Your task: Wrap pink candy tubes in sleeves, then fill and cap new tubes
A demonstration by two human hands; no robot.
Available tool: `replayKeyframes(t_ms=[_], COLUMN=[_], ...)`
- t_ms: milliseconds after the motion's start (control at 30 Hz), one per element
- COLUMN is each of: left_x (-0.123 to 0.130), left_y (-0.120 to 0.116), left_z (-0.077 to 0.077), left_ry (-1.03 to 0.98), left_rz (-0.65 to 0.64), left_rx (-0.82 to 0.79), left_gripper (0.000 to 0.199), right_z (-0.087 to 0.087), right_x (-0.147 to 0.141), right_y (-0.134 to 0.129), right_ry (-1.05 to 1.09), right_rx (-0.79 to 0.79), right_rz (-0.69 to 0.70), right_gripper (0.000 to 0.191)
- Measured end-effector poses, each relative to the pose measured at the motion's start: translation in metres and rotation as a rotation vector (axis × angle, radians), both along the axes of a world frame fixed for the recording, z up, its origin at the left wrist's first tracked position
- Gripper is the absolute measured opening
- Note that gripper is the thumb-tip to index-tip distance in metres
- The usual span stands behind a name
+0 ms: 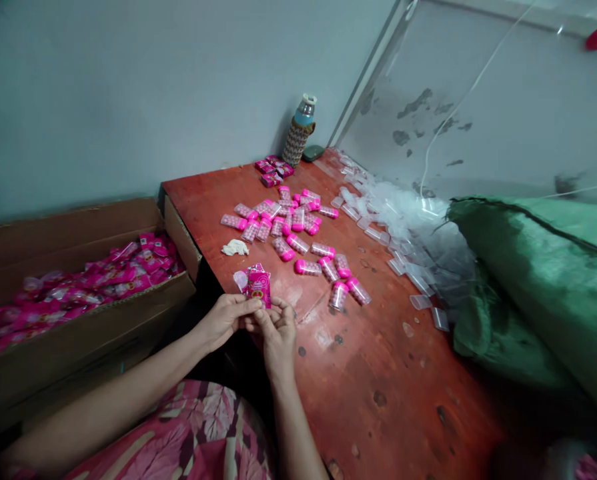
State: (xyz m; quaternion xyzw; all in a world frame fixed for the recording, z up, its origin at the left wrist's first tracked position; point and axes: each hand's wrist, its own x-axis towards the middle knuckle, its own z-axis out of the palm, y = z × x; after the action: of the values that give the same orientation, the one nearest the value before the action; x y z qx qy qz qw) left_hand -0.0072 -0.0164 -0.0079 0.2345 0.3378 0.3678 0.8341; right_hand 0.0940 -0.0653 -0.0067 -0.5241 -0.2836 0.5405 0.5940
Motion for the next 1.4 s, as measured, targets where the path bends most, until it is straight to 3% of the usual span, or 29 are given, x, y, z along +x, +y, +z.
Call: replayKeyframes(t_ms=[67, 133, 233, 300, 433, 533, 733, 867, 967, 1100, 1167, 1267, 1400], left_x=[-0.008, -0.022, -0.043, -0.048, -0.027, -0.008, -0.005, -0.007, -0.006, -0.008, -0.01, -0.01, -0.009], left_y=[0.0, 0.005, 0.018, 0.025, 0.03, 0.03, 0.03, 0.02, 0.014, 0.012, 0.013, 0.015, 0.013], left_z=[0.005, 0.01, 0.009, 0.003, -0.016, -0.028, -0.041, -0.032, -0.017, -0.004, -0.004, -0.01, -0.015], left_ry=[-0.029, -0.058, 0.03, 0.294, 1.006, 1.319, 1.354, 1.207, 1.003, 0.664, 0.533, 0.395, 0.352], left_rz=[0.098, 0.299, 0.553, 0.534, 0.241, 0.115, 0.196, 0.255, 0.242, 0.208, 0.095, -0.06, -0.032], left_rx=[0.012, 0.048, 0.177, 0.399, 1.057, 1.289, 1.4, 1.466, 1.386, 0.888, 0.628, 0.405, 0.264], left_gripper=[0.021, 0.022, 0.042, 0.049, 0.043, 0.032, 0.022, 0.025, 0.028, 0.048, 0.039, 0.03, 0.023], right_z=[0.001, 0.002, 0.002, 0.002, 0.001, 0.0, -0.004, 0.0, 0.006, 0.012, 0.013, 0.011, 0.012], right_x=[0.001, 0.003, 0.008, 0.011, 0.015, 0.018, 0.027, 0.027, 0.027, 0.028, 0.028, 0.03, 0.043], right_y=[0.003, 0.003, 0.002, 0.002, 0.001, -0.001, 0.005, 0.023, 0.033, 0.037, 0.036, 0.035, 0.042], right_ry=[-0.027, -0.047, -0.097, -0.149, -0.214, -0.275, -0.357, -0.328, -0.251, -0.225, -0.216, -0.233, -0.459], right_rx=[-0.007, -0.015, -0.039, -0.055, -0.059, -0.074, -0.096, -0.037, -0.036, 0.003, 0.017, 0.015, 0.027], right_rz=[0.023, 0.039, 0.014, -0.007, 0.029, 0.058, -0.004, -0.08, -0.04, -0.038, 0.02, 0.114, 0.251], right_gripper=[0.031, 0.027, 0.021, 0.02, 0.02, 0.02, 0.023, 0.034, 0.039, 0.035, 0.035, 0.035, 0.024])
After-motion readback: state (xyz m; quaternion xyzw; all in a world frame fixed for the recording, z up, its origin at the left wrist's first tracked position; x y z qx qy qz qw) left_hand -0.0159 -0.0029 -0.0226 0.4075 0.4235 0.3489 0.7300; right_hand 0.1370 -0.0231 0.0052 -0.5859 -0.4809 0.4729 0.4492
